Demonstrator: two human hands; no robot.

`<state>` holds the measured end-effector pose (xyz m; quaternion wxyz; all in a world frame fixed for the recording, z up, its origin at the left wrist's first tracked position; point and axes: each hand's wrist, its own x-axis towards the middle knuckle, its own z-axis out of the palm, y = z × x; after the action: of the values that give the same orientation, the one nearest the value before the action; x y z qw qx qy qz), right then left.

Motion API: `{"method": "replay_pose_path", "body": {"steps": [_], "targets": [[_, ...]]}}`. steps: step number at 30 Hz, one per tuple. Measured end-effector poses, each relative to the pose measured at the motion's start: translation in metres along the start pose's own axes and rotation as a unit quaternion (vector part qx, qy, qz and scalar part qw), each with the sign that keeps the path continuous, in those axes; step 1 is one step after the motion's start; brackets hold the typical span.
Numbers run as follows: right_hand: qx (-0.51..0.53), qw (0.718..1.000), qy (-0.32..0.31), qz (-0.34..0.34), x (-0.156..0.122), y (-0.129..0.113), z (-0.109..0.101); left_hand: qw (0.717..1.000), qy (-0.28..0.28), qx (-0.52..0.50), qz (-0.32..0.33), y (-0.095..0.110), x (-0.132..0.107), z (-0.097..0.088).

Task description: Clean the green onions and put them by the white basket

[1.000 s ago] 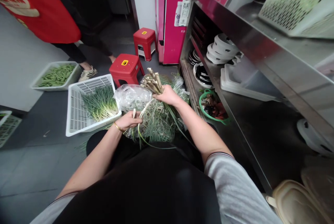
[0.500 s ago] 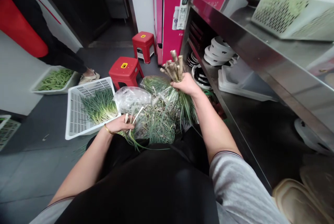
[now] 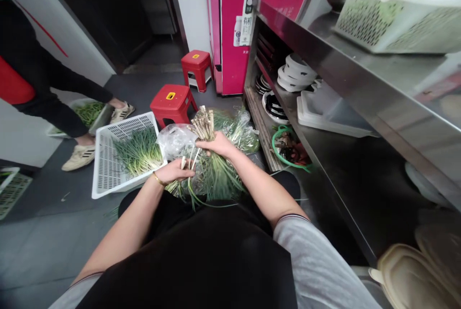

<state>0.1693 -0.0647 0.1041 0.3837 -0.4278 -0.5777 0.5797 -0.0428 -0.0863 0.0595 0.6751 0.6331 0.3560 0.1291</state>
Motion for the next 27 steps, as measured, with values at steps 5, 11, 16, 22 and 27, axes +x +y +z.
{"method": "replay_pose_path", "body": {"steps": [5, 11, 16, 22, 27], "targets": [[-0.031, 0.999, -0.041, 0.001, 0.001, -0.005, 0.008, 0.999, -0.013, 0.051, 0.008, -0.003, 0.003, 0.003], [-0.111, 0.993, -0.044, -0.014, 0.005, 0.006, 0.018, 0.995, 0.052, 0.057, 0.06, 0.006, 0.011, 0.007], [-0.026, 0.999, 0.013, -0.018, 0.009, -0.004, 0.001, 0.988, 0.094, 0.114, 0.038, 0.023, 0.007, -0.006], [0.146, 0.989, 0.025, 0.03, 0.02, -0.004, -0.02, 0.949, 0.281, -0.036, 0.139, 0.036, -0.016, -0.017], [0.147, 0.988, 0.006, 0.047, 0.018, 0.021, 0.016, 0.901, 0.383, -0.178, 0.103, 0.035, 0.011, 0.009]]}}
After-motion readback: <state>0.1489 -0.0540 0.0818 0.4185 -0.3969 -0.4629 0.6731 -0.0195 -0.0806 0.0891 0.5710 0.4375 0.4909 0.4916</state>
